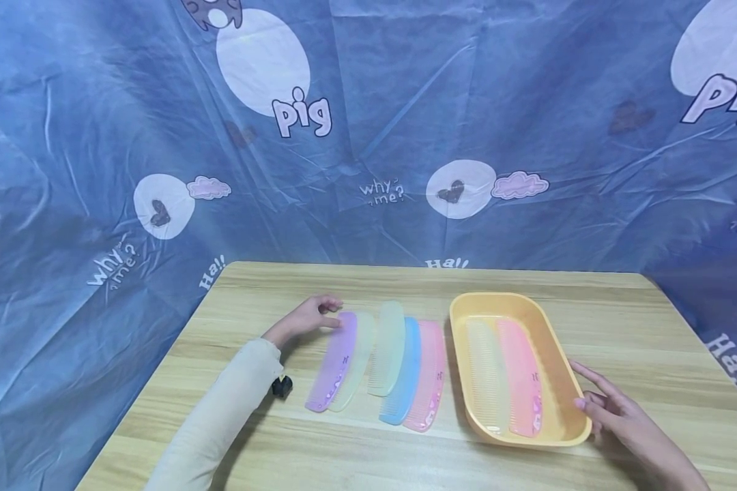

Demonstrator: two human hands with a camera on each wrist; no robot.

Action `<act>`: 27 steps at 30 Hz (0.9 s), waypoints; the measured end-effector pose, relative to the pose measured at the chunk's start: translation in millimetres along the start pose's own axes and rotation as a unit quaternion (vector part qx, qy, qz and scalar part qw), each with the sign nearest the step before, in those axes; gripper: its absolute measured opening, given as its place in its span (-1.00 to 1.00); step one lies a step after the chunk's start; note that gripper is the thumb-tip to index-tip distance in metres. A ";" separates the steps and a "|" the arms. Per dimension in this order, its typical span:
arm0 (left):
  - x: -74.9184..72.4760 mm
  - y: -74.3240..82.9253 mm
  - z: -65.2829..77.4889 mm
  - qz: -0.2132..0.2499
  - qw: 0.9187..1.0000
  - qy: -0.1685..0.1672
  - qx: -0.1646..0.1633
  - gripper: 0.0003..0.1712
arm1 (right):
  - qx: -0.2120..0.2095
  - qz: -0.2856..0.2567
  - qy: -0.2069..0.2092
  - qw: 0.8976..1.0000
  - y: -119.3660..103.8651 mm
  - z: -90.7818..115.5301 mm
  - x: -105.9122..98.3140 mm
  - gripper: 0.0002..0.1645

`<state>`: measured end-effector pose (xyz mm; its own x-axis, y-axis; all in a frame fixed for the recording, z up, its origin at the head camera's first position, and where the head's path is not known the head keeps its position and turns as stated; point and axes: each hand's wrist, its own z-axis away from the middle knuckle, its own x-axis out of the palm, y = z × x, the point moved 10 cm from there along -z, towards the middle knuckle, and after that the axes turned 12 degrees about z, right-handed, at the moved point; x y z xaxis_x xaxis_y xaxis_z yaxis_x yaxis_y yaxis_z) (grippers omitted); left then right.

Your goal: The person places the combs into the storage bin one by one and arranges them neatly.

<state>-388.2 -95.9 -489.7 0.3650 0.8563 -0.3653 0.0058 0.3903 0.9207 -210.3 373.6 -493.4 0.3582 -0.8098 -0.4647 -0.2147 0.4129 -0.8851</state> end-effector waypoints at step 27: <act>3.0 -11.0 -4.5 -0.066 0.997 -0.022 -0.012 -0.49 | 0.005 -0.017 -0.015 1.000 0.9 0.0 2.5 -0.17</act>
<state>-391.3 -96.2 -501.6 0.4029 0.7811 -0.4771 0.0344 0.5080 0.8607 -209.6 371.9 -495.4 0.3915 -0.8113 -0.4341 -0.1922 0.3892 -0.9009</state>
